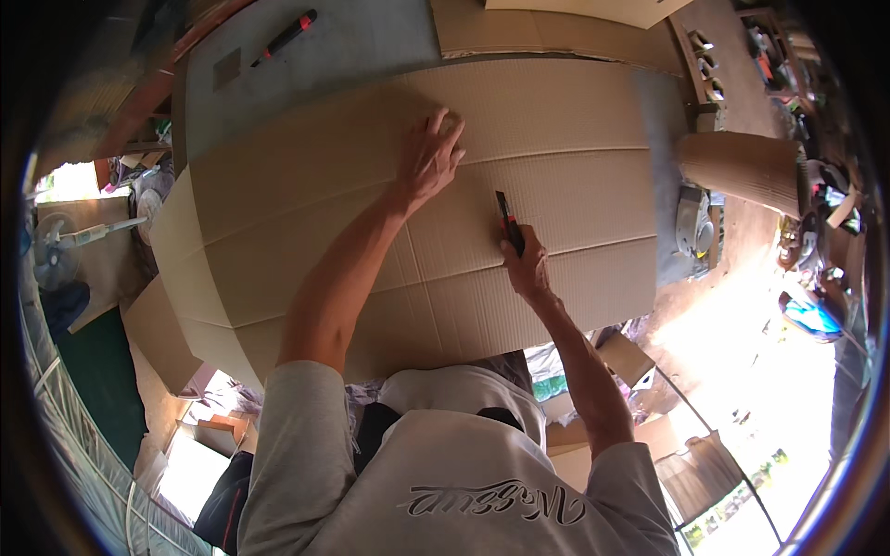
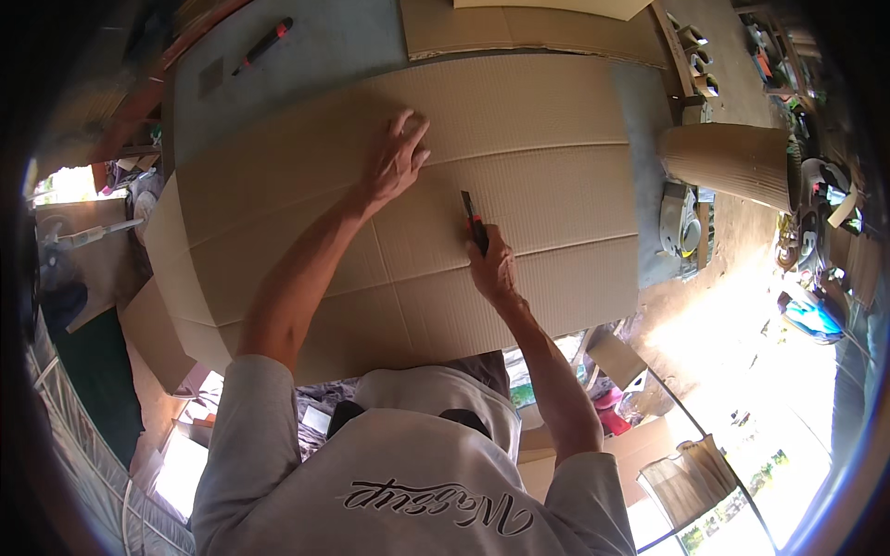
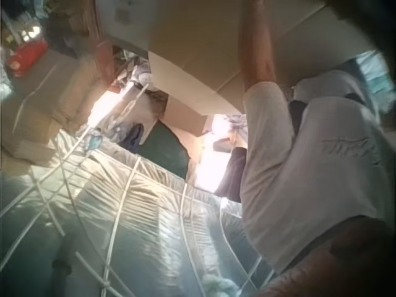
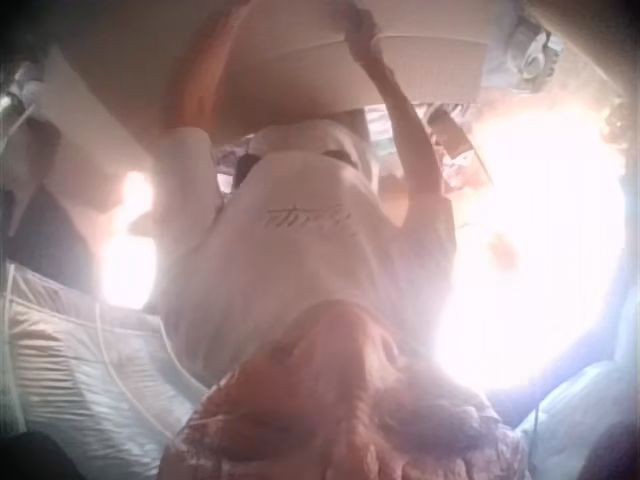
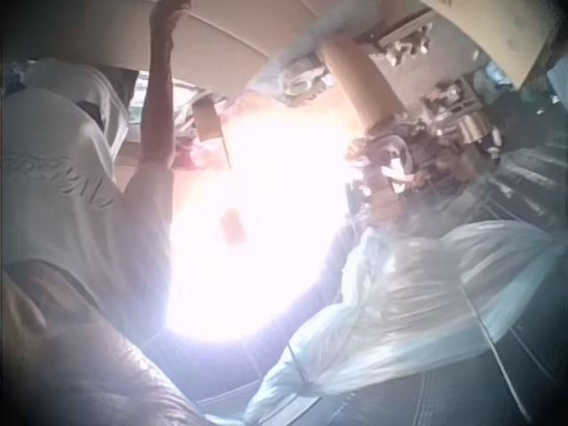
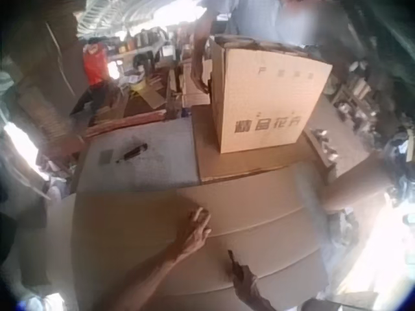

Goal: The person cuts a large cardboard sheet with a utility knife, folds it into a box shape, and secures the edges with tape. Another person assists by handing over materials and working nearby.

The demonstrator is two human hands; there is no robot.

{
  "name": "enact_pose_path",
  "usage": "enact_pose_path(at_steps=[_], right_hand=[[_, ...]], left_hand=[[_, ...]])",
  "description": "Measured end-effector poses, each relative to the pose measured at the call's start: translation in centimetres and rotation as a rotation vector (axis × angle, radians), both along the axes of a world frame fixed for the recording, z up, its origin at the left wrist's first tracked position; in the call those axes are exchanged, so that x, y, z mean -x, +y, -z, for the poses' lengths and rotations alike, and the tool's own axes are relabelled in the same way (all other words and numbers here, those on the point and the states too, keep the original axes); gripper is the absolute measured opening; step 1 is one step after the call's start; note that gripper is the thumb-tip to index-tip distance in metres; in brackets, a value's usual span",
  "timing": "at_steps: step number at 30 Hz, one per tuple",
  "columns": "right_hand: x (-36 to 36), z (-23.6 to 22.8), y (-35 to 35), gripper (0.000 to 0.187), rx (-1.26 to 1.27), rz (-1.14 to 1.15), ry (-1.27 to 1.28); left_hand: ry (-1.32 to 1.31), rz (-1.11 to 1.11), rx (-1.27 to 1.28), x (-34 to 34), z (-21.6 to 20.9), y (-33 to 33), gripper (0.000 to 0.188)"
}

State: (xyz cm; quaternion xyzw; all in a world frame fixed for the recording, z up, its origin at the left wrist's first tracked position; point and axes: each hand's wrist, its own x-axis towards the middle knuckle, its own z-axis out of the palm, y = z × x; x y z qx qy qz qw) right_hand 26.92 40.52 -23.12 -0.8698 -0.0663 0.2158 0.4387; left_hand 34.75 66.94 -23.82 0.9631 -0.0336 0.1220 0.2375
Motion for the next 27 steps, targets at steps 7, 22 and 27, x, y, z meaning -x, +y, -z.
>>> enact_pose_path(at_steps=[7, 22, 27], right_hand=[[0.9, -1.8, 1.1, 0.044, 0.064, -0.052, -0.109], [-9.4, -1.1, 7.5, 0.045, -0.018, -0.002, -0.082], [-15.4, 0.0, 10.8, 0.045, -0.064, -0.115, -0.255]], left_hand=[[-0.156, 0.002, 0.069, -6.4, 3.9, 2.2, 0.038], [-0.135, -0.076, -0.002, -6.7, 2.8, 2.0, 0.032], [-0.110, -0.086, -0.026, -6.8, 2.6, 2.0, 0.036]])
